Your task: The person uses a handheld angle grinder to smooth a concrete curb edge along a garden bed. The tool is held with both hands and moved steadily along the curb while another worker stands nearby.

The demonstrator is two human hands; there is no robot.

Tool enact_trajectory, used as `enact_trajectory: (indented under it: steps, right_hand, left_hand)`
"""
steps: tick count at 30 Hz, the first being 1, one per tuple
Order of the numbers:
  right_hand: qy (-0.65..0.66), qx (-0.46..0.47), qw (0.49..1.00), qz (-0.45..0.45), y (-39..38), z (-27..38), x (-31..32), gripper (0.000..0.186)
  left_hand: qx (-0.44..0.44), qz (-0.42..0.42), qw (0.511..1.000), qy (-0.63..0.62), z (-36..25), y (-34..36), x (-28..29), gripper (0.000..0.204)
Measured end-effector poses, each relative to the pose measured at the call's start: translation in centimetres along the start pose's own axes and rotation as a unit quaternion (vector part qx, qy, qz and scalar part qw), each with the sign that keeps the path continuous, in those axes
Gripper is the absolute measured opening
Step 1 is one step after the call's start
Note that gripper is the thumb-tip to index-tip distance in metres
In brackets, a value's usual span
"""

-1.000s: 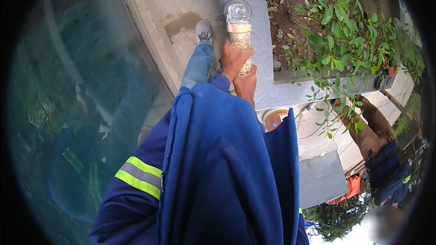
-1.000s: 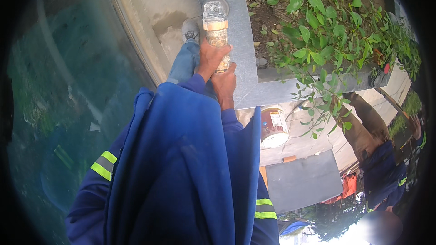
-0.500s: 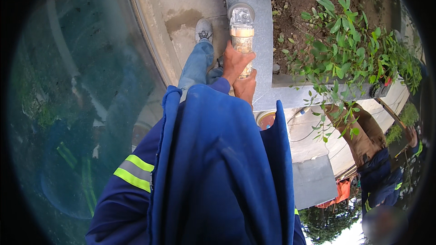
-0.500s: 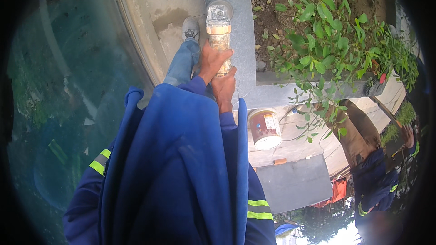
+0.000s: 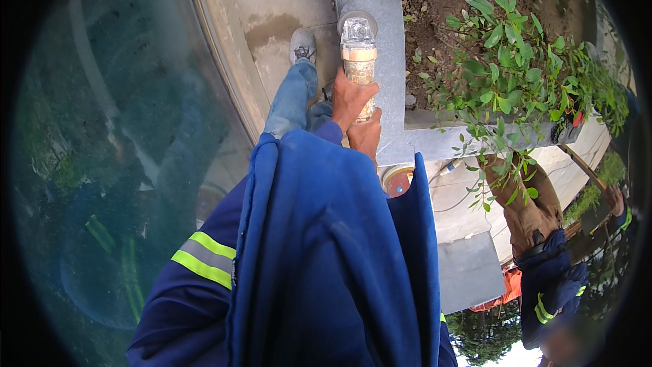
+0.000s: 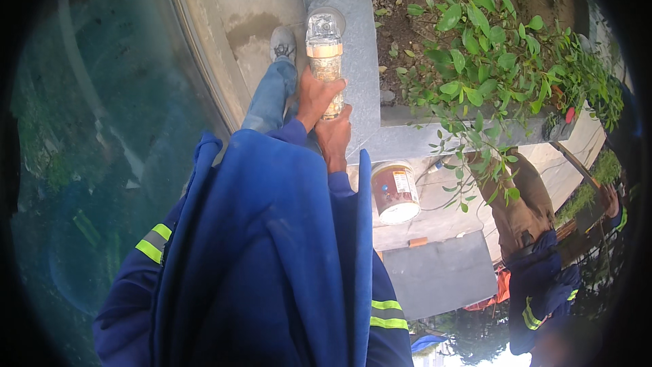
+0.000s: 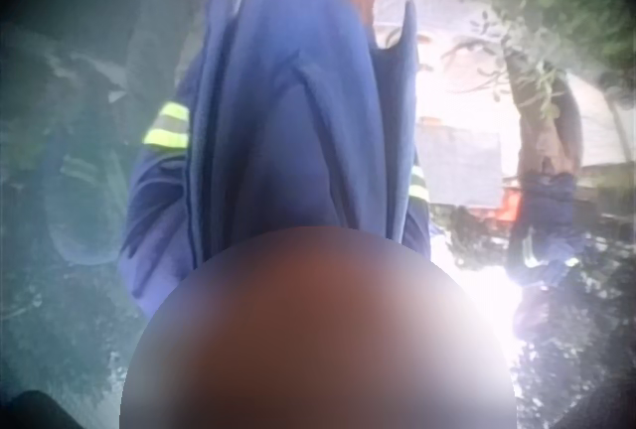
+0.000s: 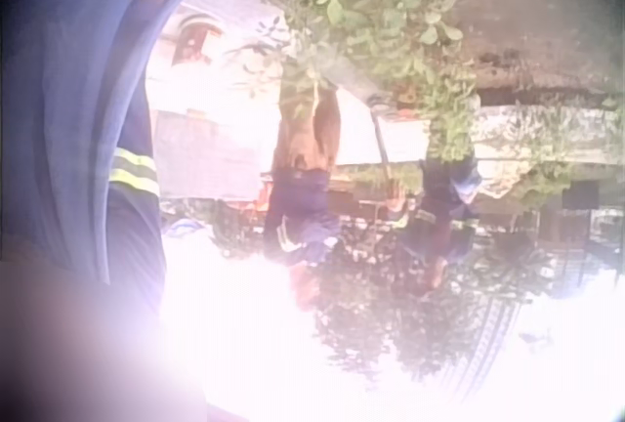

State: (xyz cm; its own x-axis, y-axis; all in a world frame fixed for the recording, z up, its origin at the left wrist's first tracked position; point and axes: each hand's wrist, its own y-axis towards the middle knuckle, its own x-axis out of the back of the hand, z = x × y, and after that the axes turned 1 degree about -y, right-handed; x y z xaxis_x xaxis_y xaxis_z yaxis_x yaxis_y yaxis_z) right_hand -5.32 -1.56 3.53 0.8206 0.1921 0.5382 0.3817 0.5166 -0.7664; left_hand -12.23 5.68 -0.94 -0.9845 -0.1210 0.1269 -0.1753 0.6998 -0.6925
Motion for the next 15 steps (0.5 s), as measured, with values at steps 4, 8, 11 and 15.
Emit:
enact_trajectory:
  steps: [4,8,11,15]
  right_hand:
    - [0.013,-0.002,1.000,-0.015,-0.9,-0.2,0.3,0.066]
    - [0.004,0.019,1.000,-0.016,0.0,0.4,0.3,0.066]
    - [-0.004,0.023,1.000,-0.012,0.3,0.4,0.2,0.066]
    - [0.002,0.014,1.000,0.002,-0.8,-0.3,0.2,0.065]
  left_hand:
    - [0.015,-0.004,0.999,0.031,-0.7,-1.1,-0.3,0.066]
    - [0.002,-0.001,1.000,0.011,-1.1,-0.1,-0.4,0.066]
    - [0.006,-0.004,1.000,-0.006,-2.2,-0.4,-0.1,0.066]
    - [0.014,-0.012,1.000,0.016,-0.1,-1.0,0.1,0.066]
